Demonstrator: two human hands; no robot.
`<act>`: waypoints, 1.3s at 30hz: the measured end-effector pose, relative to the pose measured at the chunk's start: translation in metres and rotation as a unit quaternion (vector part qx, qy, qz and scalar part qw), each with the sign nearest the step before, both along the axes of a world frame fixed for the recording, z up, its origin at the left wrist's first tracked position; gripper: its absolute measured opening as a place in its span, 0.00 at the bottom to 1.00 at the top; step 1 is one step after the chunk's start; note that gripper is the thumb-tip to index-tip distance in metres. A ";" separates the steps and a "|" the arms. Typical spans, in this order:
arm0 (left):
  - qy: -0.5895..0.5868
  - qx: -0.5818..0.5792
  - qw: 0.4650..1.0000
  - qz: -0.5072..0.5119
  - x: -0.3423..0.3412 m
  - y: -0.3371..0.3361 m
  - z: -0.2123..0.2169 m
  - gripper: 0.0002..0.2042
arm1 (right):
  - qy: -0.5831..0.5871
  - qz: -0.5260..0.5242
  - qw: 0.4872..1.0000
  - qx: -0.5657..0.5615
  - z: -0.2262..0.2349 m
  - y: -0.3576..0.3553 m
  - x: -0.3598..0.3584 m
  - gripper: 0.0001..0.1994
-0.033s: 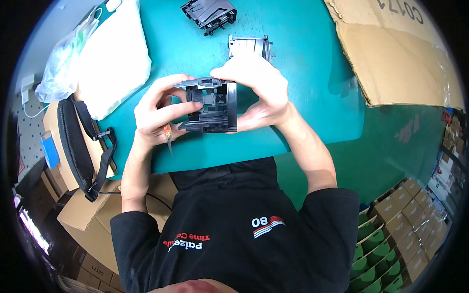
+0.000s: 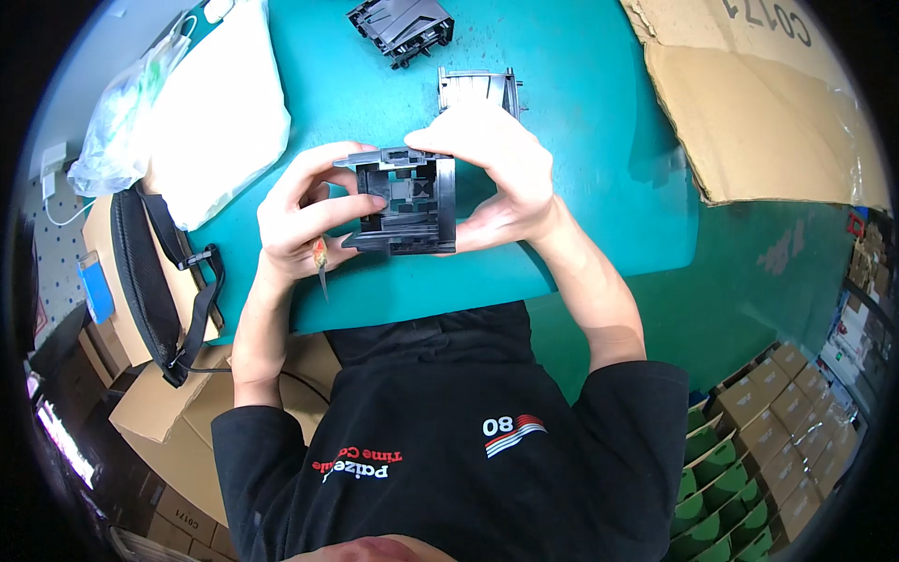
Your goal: The person uses a small metal tool to scrape and clean the interior surfaces of black plastic electronic housings. They handle the components one at a time, rotating them to access different sides, and place the finished units on a green workbench.
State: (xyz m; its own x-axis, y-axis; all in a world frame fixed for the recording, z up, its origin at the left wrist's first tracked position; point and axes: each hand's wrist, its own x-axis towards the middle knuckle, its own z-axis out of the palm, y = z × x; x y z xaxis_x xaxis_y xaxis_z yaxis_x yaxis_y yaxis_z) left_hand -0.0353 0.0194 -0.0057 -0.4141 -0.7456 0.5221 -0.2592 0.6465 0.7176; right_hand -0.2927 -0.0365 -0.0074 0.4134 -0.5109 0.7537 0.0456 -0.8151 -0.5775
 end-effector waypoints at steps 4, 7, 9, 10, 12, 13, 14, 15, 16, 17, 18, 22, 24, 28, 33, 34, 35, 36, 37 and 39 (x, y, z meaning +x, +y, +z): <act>0.028 -0.017 0.999 0.014 -0.003 -0.002 0.000 0.17 | 0.014 0.004 1.000 -0.024 -0.002 -0.003 -0.002 0.38; 0.004 -0.013 0.999 0.032 -0.001 0.000 0.006 0.16 | -0.021 -0.006 0.999 0.038 -0.006 0.002 0.002 0.38; -0.029 -0.015 0.998 0.049 0.006 -0.003 0.013 0.15 | 0.012 -0.029 0.999 0.034 0.001 -0.001 0.003 0.41; -0.047 -0.021 0.997 0.058 0.015 -0.006 0.018 0.14 | 0.029 -0.041 0.998 0.031 0.005 -0.003 0.004 0.42; -0.067 -0.034 0.992 0.105 0.026 -0.011 0.027 0.12 | 0.067 -0.101 0.992 -0.016 0.010 -0.011 -0.004 0.43; -0.103 -0.031 0.985 0.136 0.034 -0.011 0.028 0.13 | 0.094 -0.139 0.985 -0.048 0.014 -0.015 -0.008 0.43; -0.114 -0.035 0.980 0.162 0.038 -0.012 0.028 0.13 | 0.094 -0.156 0.982 -0.053 0.015 -0.020 -0.010 0.41; -0.124 -0.036 0.973 0.190 0.040 -0.012 0.026 0.14 | 0.129 -0.175 0.975 -0.047 0.016 -0.022 -0.014 0.40; -0.132 -0.039 0.970 0.201 0.039 -0.014 0.024 0.13 | 0.164 -0.193 0.966 -0.041 0.018 -0.025 -0.018 0.39; -0.159 -0.023 0.962 0.220 0.036 -0.013 0.023 0.12 | 0.199 -0.212 0.956 -0.035 0.021 -0.027 -0.022 0.39; -0.185 -0.007 0.953 0.240 0.032 -0.012 0.022 0.12 | 0.242 -0.228 0.943 0.008 0.026 -0.025 -0.023 0.35; -0.248 -0.018 0.923 0.294 0.027 -0.017 0.017 0.11 | 0.290 -0.190 0.935 0.072 0.016 -0.027 -0.030 0.28; -0.272 -0.052 0.908 0.315 0.024 -0.021 0.012 0.10 | 0.249 -0.169 0.947 0.112 0.013 -0.025 -0.025 0.26; -0.253 -0.096 0.898 0.347 0.013 -0.024 0.017 0.11 | 0.118 -0.161 0.953 0.229 0.003 -0.020 -0.014 0.24; -0.152 -0.173 0.926 0.299 0.010 -0.013 0.025 0.11 | 0.149 -0.288 0.880 0.346 0.017 -0.008 0.004 0.24; -0.161 -0.126 0.941 0.268 0.004 -0.005 0.032 0.09 | 0.179 -0.333 0.873 0.307 0.018 -0.009 0.003 0.18; -0.169 -0.074 0.950 0.251 0.000 -0.002 0.031 0.08 | 0.193 -0.351 0.861 0.313 0.015 -0.011 0.001 0.16; -0.175 -0.021 0.957 0.232 -0.005 0.001 0.027 0.08 | 0.208 -0.370 0.848 0.318 0.011 -0.014 -0.005 0.15; -0.181 0.031 0.960 0.212 -0.008 0.003 0.023 0.08 | 0.223 -0.388 0.834 0.324 0.009 -0.017 -0.010 0.15; -0.204 0.076 0.956 0.196 -0.009 0.005 0.018 0.12 | 0.268 -0.418 0.811 0.310 0.011 -0.021 -0.023 0.17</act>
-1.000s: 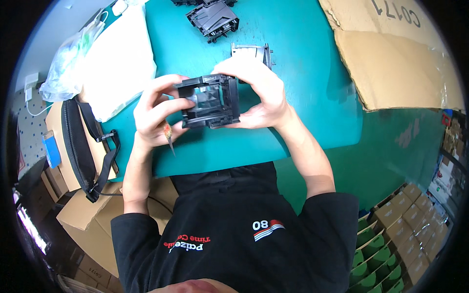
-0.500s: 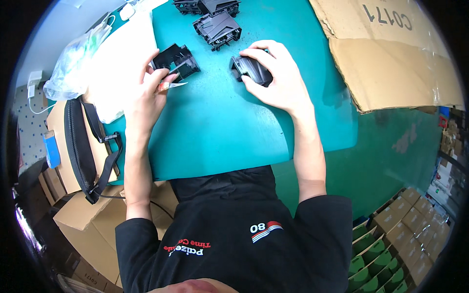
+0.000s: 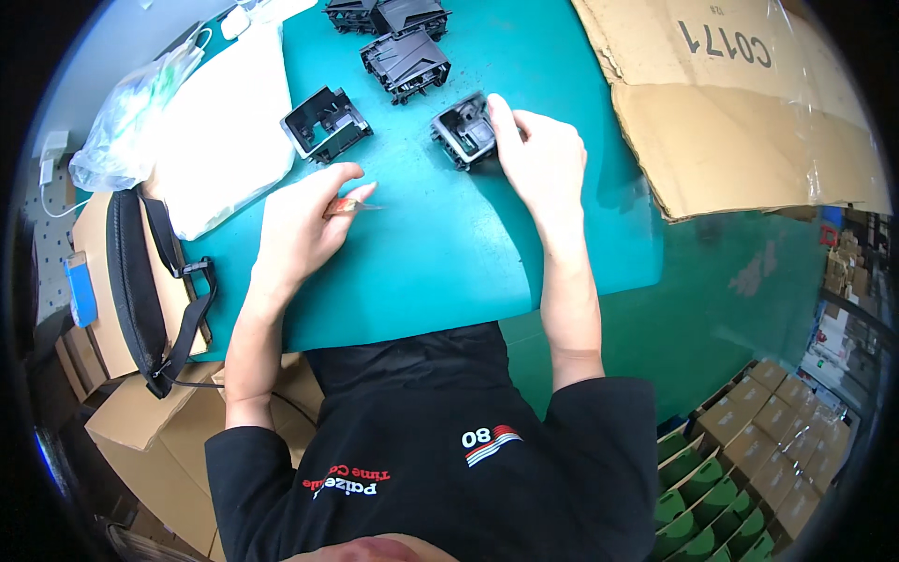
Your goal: The person uses a small metal tool to scrape and clean the interior surfaces of black plastic electronic housings. They handle the components one at a time, rotating them to access different sides, and place the finished units on a green workbench.
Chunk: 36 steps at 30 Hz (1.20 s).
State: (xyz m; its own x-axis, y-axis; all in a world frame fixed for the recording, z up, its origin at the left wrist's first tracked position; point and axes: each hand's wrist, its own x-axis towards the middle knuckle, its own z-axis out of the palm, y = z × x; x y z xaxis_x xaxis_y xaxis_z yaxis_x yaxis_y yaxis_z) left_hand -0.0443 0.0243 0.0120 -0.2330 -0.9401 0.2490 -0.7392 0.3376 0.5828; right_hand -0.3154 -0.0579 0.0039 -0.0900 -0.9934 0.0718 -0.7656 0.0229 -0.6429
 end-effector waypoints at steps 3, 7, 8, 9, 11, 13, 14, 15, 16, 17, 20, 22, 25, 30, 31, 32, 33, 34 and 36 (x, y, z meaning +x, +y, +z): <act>0.020 -0.016 1.000 -0.014 -0.002 -0.001 -0.002 0.16 | 0.006 0.035 0.999 -0.004 0.011 -0.006 -0.019 0.22; -0.027 -0.006 1.000 -0.013 -0.006 0.001 0.010 0.18 | -0.033 0.342 0.929 -0.139 0.016 -0.015 -0.025 0.45; -0.044 -0.005 0.999 -0.015 -0.007 0.002 0.011 0.19 | -0.010 0.381 0.907 -0.178 0.011 -0.019 -0.022 0.42; -0.039 -0.017 0.999 -0.016 -0.006 0.003 0.009 0.18 | -0.043 0.382 0.910 -0.158 0.006 -0.017 -0.018 0.41; -0.029 -0.039 0.999 -0.016 -0.005 0.004 0.005 0.18 | -0.082 0.397 0.897 -0.177 0.001 -0.013 -0.007 0.35; -0.020 -0.078 0.997 -0.018 -0.005 0.004 0.004 0.16 | -0.108 0.405 0.891 -0.173 0.000 -0.002 0.008 0.34; -0.015 -0.098 0.995 -0.019 -0.005 0.004 0.003 0.15 | -0.114 0.415 0.885 -0.180 0.000 0.003 0.014 0.35; -0.023 -0.098 0.995 -0.014 -0.006 0.006 0.004 0.15 | -0.112 0.409 0.891 -0.164 -0.001 0.009 0.021 0.35; -0.032 -0.099 0.995 -0.009 -0.007 0.007 0.004 0.15 | -0.110 0.407 0.891 -0.168 -0.002 0.011 0.025 0.34; -0.040 -0.100 0.994 -0.004 -0.007 0.008 0.005 0.14 | -0.108 0.405 0.891 -0.172 -0.001 0.013 0.028 0.34; -0.063 -0.066 0.996 -0.001 -0.007 0.009 0.013 0.15 | -0.124 0.397 0.892 -0.178 -0.003 0.016 0.034 0.32; -0.064 -0.057 0.996 -0.005 -0.006 0.009 0.011 0.14 | -0.127 0.394 0.894 -0.171 -0.006 0.016 0.034 0.32; -0.069 -0.044 0.997 -0.005 -0.006 0.011 0.013 0.14 | -0.104 0.384 0.901 -0.174 -0.007 0.018 0.035 0.34; -0.082 -0.035 0.996 -0.008 -0.007 0.013 0.016 0.13 | -0.092 0.371 0.907 -0.177 -0.009 0.020 0.034 0.34; -0.091 -0.035 0.995 -0.011 -0.006 0.014 0.017 0.13 | -0.095 0.371 0.906 -0.178 -0.009 0.019 0.035 0.34; -0.099 -0.035 0.994 -0.014 -0.006 0.014 0.017 0.13 | -0.097 0.377 0.902 -0.190 -0.011 0.019 0.035 0.34; -0.096 -0.033 0.995 -0.015 -0.005 0.014 0.017 0.13 | -0.098 0.382 0.896 -0.201 -0.012 0.017 0.036 0.34; -0.093 -0.030 0.995 -0.016 -0.005 0.014 0.018 0.13 | -0.099 0.388 0.891 -0.213 -0.014 0.016 0.036 0.33; -0.090 -0.025 0.995 -0.018 -0.004 0.014 0.018 0.13 | -0.104 0.390 0.891 -0.208 -0.014 0.016 0.036 0.33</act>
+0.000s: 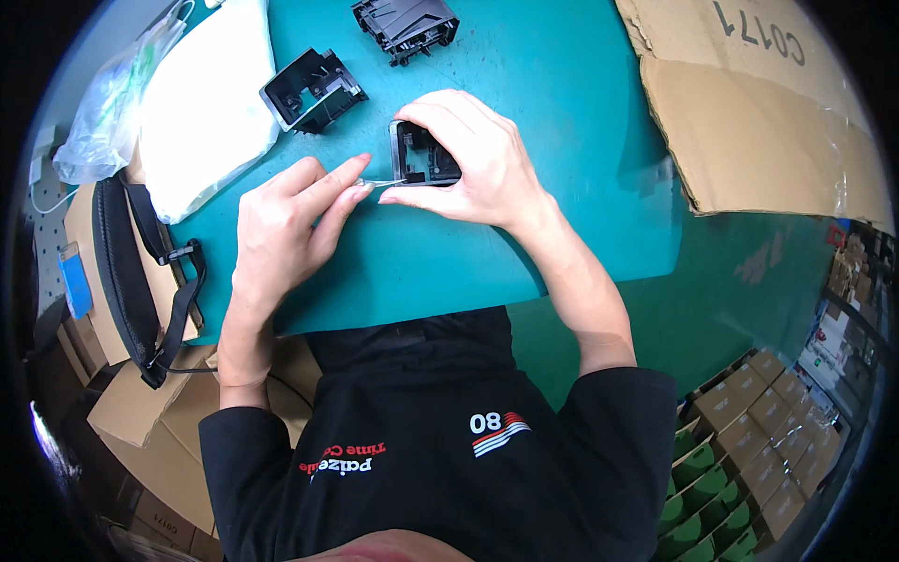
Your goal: The person uses a small metal tool to scrape and clean the interior surfaces of black plastic electronic housings. They handle the components one at a time, rotating them to access different sides, and place the finished units on a green workbench.
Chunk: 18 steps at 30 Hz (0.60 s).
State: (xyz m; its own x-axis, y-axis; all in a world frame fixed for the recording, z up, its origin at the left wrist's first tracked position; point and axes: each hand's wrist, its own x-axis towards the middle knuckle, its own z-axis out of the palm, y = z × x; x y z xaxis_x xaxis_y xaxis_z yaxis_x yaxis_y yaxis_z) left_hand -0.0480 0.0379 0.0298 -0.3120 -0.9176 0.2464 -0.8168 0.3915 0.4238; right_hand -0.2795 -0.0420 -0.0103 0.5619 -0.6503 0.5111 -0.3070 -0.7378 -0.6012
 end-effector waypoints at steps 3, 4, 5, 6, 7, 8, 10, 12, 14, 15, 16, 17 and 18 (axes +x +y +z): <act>0.005 0.010 1.000 -0.003 0.003 0.000 0.001 0.13 | -0.005 0.003 1.000 0.005 0.000 0.000 0.001 0.33; 0.010 0.013 1.000 -0.003 0.003 0.000 0.001 0.13 | -0.007 0.004 1.000 0.006 0.000 0.000 0.001 0.33; 0.015 0.016 1.000 -0.003 0.003 0.000 0.002 0.13 | -0.007 0.003 1.000 0.005 -0.001 0.000 0.001 0.33; 0.015 0.017 1.000 -0.002 0.004 0.000 0.002 0.13 | -0.007 0.002 1.000 0.004 -0.001 0.000 0.001 0.33; 0.015 0.018 1.000 -0.002 0.004 0.000 0.003 0.13 | -0.006 0.000 1.000 0.003 -0.001 0.000 0.000 0.33; 0.016 0.019 1.000 -0.001 0.004 0.000 0.003 0.12 | -0.006 -0.001 1.000 0.002 -0.002 0.000 0.000 0.33; 0.014 0.023 1.000 -0.002 0.005 0.000 0.005 0.12 | -0.008 -0.002 1.000 0.001 -0.002 0.000 0.000 0.33; 0.011 0.024 1.000 -0.004 0.006 0.001 0.006 0.12 | -0.008 0.000 1.000 -0.001 -0.001 0.000 0.001 0.33; 0.009 0.023 1.000 -0.007 0.006 0.001 0.006 0.12 | -0.008 0.000 1.000 -0.001 -0.001 0.000 0.001 0.33; 0.009 0.023 1.000 -0.005 0.006 0.001 0.006 0.12 | -0.007 -0.001 1.000 -0.002 -0.002 0.000 0.000 0.33; 0.010 0.023 1.000 -0.004 0.005 0.001 0.006 0.12 | -0.006 -0.001 1.000 -0.003 -0.003 0.000 0.000 0.33; 0.011 0.023 1.000 -0.003 0.005 0.001 0.006 0.11 | -0.009 -0.002 1.000 0.002 -0.003 0.001 0.000 0.33; 0.007 0.029 1.000 -0.003 0.004 0.001 0.006 0.11 | -0.012 -0.004 1.000 0.007 -0.003 0.001 0.000 0.33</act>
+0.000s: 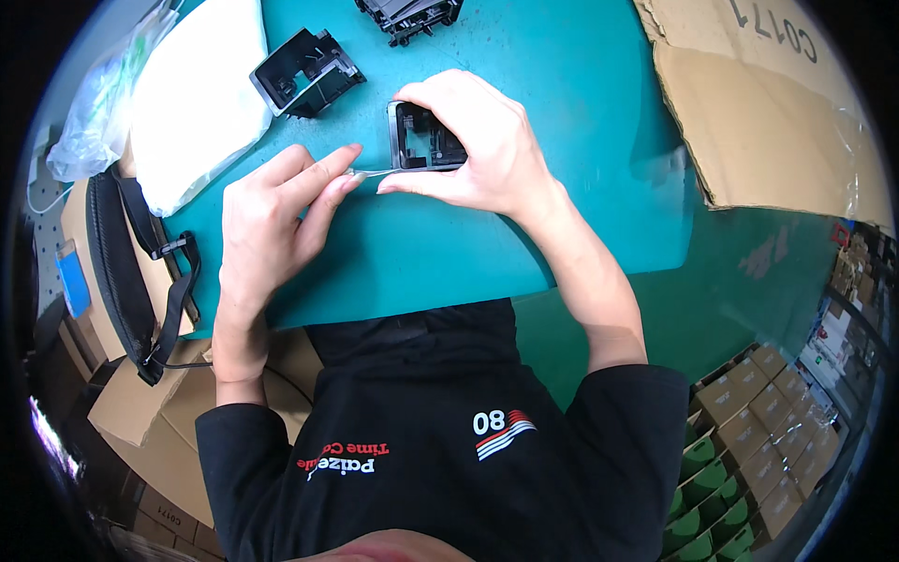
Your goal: The person uses a small metal tool to scrape and clean the interior surfaces of black plastic electronic housings. They handle the components one at a time, rotating them to access different sides, and place the finished units on a green workbench.
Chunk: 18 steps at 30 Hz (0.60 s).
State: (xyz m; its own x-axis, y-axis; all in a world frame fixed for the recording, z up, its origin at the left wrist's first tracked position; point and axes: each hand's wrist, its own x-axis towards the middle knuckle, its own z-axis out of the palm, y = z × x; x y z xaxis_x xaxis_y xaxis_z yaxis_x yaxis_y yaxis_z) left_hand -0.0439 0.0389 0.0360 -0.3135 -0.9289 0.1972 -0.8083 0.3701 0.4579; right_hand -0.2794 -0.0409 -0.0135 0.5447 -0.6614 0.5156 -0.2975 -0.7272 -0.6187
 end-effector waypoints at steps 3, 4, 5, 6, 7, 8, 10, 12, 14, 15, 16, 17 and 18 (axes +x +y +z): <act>-0.008 0.013 1.000 0.001 -0.001 0.000 0.002 0.10 | -0.001 -0.002 1.000 0.006 0.000 0.000 0.000 0.33; -0.010 0.015 1.000 0.002 -0.001 0.000 0.002 0.10 | -0.001 -0.002 1.000 0.006 0.001 0.000 0.000 0.33; -0.011 0.017 1.000 0.003 -0.002 0.000 0.003 0.10 | -0.003 -0.001 1.000 0.009 0.001 0.000 0.000 0.33; -0.012 0.018 1.000 0.002 -0.002 0.000 0.004 0.10 | -0.004 0.000 1.000 0.011 0.001 0.000 0.000 0.33; -0.012 0.019 1.000 0.001 -0.002 -0.001 0.004 0.10 | -0.006 0.001 1.000 0.014 0.000 0.000 0.000 0.33; -0.013 0.020 1.000 0.000 -0.001 -0.002 0.004 0.09 | -0.007 0.001 1.000 0.014 0.000 0.000 0.000 0.33; -0.026 0.016 1.000 0.000 -0.001 -0.002 0.004 0.09 | -0.009 0.001 1.000 0.015 0.000 0.000 0.000 0.33; -0.030 0.018 0.999 -0.002 -0.002 -0.002 0.004 0.08 | -0.010 0.003 1.000 0.016 0.000 0.000 0.000 0.33; -0.023 0.026 0.999 -0.004 -0.002 -0.002 0.005 0.08 | -0.010 0.005 1.000 0.016 -0.001 -0.001 0.000 0.33; -0.023 0.027 0.999 -0.006 -0.002 -0.003 0.005 0.08 | -0.010 0.005 1.000 0.016 -0.002 0.000 0.000 0.33; -0.023 0.028 0.999 -0.009 -0.002 -0.004 0.005 0.08 | -0.010 0.005 1.000 0.016 -0.002 0.000 0.000 0.33; -0.022 0.029 0.999 -0.011 -0.003 -0.004 0.005 0.08 | -0.007 0.005 1.000 0.012 -0.002 -0.001 0.000 0.33; -0.025 0.021 0.999 -0.009 -0.003 -0.004 0.004 0.08 | -0.006 0.006 1.000 0.008 -0.001 -0.001 0.000 0.33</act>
State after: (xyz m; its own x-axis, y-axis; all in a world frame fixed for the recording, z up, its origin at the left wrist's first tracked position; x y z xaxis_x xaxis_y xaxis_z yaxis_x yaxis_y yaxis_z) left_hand -0.0470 0.0347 0.0396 -0.3394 -0.9298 0.1421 -0.8238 0.3668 0.4322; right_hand -0.2791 -0.0420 -0.0143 0.5470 -0.6628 0.5113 -0.2810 -0.7207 -0.6337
